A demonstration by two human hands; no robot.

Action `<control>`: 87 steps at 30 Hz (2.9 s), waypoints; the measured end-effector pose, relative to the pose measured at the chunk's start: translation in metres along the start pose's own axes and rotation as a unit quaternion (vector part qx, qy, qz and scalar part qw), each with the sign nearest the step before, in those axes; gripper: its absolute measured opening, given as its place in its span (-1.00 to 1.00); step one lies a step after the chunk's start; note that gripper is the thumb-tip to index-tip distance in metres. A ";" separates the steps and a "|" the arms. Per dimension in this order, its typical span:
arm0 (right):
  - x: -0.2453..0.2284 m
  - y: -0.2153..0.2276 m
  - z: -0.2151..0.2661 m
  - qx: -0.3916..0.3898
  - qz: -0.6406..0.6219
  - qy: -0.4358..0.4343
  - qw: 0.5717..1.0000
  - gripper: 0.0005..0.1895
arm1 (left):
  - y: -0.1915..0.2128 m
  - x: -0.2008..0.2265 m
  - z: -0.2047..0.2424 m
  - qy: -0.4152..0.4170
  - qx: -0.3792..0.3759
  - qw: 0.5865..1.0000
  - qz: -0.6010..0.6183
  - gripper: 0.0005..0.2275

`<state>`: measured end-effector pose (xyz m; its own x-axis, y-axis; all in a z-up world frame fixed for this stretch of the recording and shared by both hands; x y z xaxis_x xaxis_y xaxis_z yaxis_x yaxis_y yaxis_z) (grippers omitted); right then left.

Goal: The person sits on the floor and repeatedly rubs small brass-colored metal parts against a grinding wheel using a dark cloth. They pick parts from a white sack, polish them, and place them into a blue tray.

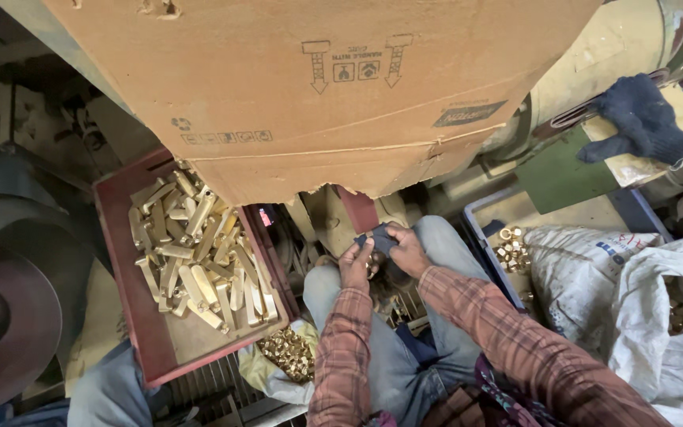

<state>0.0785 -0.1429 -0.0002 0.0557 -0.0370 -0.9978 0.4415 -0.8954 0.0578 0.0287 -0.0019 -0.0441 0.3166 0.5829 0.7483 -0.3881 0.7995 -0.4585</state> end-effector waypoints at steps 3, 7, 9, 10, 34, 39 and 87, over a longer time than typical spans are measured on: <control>0.001 0.001 0.000 -0.001 0.019 0.009 1.000 -0.53 | 0.001 -0.001 -0.002 -0.001 0.005 1.000 -0.001 -0.86; -0.009 0.009 0.008 0.001 0.011 0.042 0.999 -0.62 | 0.001 0.005 0.007 -0.013 -0.047 0.999 -0.024 -0.85; -0.017 0.022 0.018 0.013 0.035 0.076 0.996 -0.63 | 0.005 0.006 0.014 -0.017 -0.088 0.995 -0.030 -0.86; -0.021 0.037 0.026 0.027 0.078 0.105 0.991 -0.61 | 0.007 0.007 0.016 -0.010 -0.095 0.995 -0.039 -0.86; -0.041 0.126 0.109 0.056 0.264 0.063 0.961 -0.57 | 0.016 -0.018 0.007 0.268 -0.169 0.947 -0.045 -0.48; -0.081 0.035 0.087 -0.118 0.220 0.072 0.966 -0.64 | 0.009 -0.010 0.019 0.248 -0.217 0.944 -0.036 -0.32; -0.072 0.008 0.076 0.030 0.000 0.018 0.999 -0.77 | -0.004 0.023 0.081 0.075 -0.081 0.989 0.097 -0.82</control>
<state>0.0096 -0.1809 0.0697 0.0891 -0.0226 -0.9958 0.3869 -0.9204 0.0555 -0.0323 -0.0037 0.0136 0.3802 0.7328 0.5643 -0.3142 0.6761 -0.6664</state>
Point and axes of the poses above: each hand's wrist, its own z-axis away from the middle knuckle, its own y-axis out of the back of the hand, x = y × z, the point moved 2 cm from there along -z, towards the middle knuckle, and after that the axes turned 3 degrees about -x, right-handed, at the moved point
